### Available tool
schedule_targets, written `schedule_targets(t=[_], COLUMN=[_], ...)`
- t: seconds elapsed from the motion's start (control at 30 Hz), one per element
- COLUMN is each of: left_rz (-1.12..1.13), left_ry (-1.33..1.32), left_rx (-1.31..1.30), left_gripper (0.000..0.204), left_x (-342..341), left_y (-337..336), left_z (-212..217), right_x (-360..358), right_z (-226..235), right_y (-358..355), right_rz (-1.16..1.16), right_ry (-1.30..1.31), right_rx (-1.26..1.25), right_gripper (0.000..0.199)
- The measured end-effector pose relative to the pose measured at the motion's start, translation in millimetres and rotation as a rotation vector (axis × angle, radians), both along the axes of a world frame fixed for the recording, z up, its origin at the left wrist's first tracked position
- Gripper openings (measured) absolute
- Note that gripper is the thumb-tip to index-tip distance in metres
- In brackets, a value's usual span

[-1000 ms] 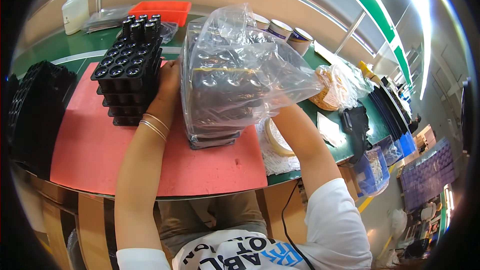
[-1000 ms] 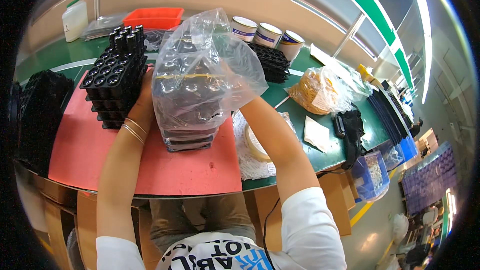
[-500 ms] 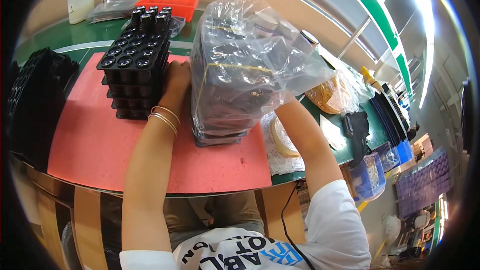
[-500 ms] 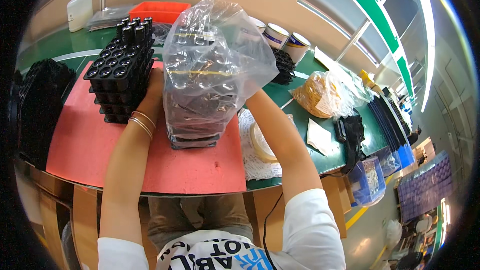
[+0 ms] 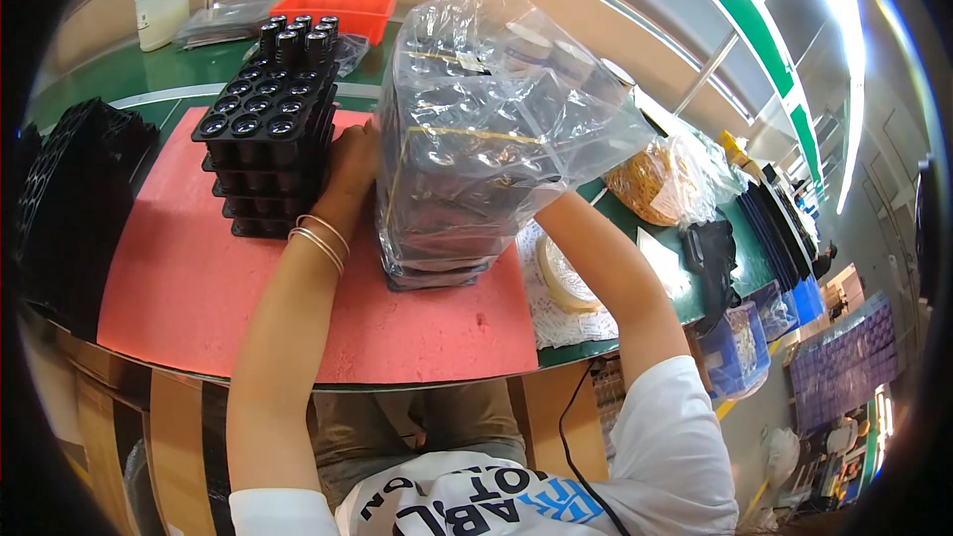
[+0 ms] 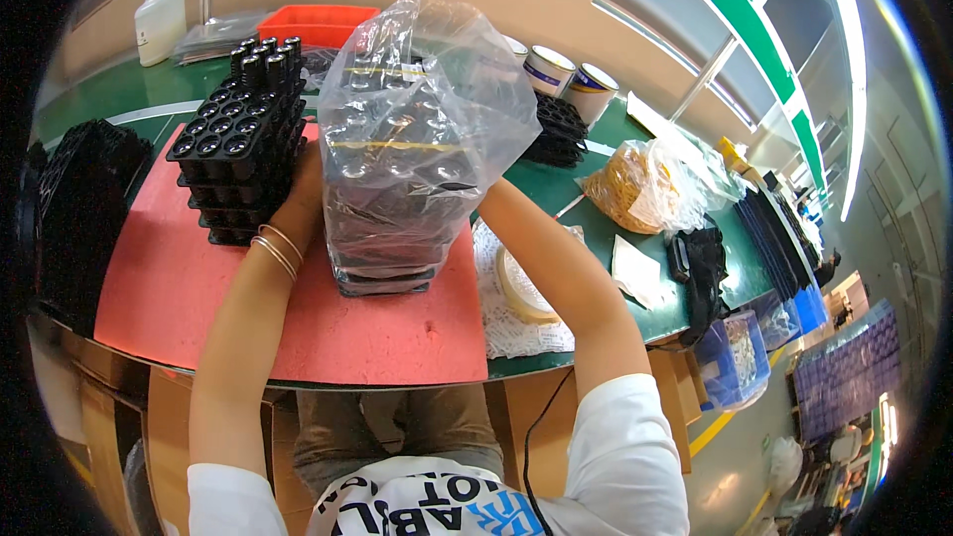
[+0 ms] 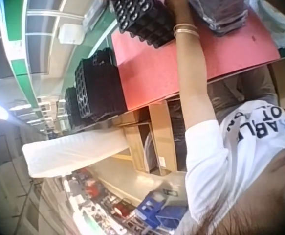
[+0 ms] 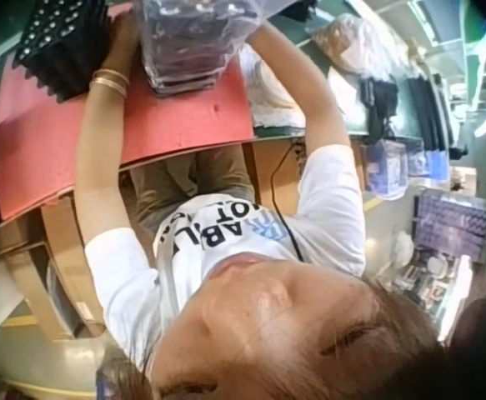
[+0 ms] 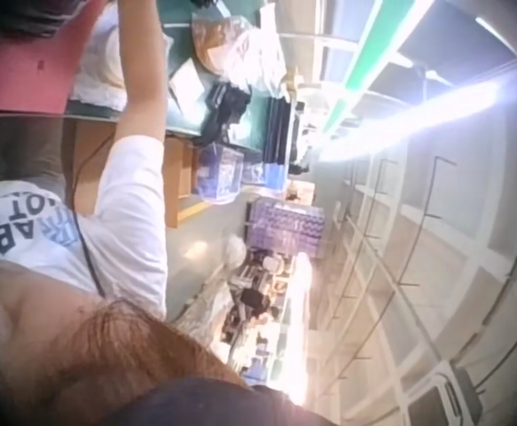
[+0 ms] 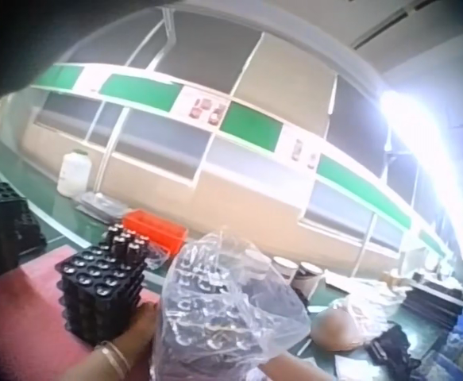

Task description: Applying adhesive to small cylindrical components using a brush and organizing them in a tray.

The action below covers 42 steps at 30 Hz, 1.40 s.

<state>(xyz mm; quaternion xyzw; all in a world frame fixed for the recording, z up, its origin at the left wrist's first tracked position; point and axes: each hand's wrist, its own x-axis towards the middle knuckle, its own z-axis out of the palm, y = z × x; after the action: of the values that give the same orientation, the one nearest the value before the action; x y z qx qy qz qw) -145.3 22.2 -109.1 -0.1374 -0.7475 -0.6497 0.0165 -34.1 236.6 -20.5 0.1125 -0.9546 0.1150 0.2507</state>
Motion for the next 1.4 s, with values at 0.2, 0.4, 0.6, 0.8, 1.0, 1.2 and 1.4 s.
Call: schedule_targets(t=[0.2,0.4,0.6,0.8,1.0,1.2,1.4], left_rz=[-0.058,-0.091,-0.084,-0.087,-0.05,-0.082,-0.068], left_ry=[0.023,0.018,-0.032,0.036,0.259,0.305,0.326], left_rx=[-0.064,0.118,-0.031,-0.222,-0.414,-0.515,-0.65], left_gripper=[0.045,0.045,0.043,0.034,0.031,0.027,0.023], left_x=[14.1,80.3,56.5,76.3,76.4,97.0,102.0], left_y=[5.0,7.4,3.6,-4.4,-16.2,-28.2,-33.1], left_z=[0.0,47.2,38.2,71.8,69.6,81.1,92.8], right_x=[29.4,52.8,60.2,78.9,64.5,66.6,73.6], right_z=[-3.1,13.3,27.2,43.6,57.3,59.5,70.9], right_y=[2.8,19.3,8.1,9.7,-10.4,-34.5,-43.9], right_rz=[-0.049,-0.104,-0.164,-0.229,-0.283,-0.338,-0.39], right_ry=[-0.117,-0.241,-0.353,-0.445,-0.545,-0.639,-0.738], right_rx=[-0.024,-0.028,-0.011,-0.006,-0.009,-0.012,-0.025], right_gripper=[0.036,0.036,0.037,0.037,0.038,0.038,0.038])
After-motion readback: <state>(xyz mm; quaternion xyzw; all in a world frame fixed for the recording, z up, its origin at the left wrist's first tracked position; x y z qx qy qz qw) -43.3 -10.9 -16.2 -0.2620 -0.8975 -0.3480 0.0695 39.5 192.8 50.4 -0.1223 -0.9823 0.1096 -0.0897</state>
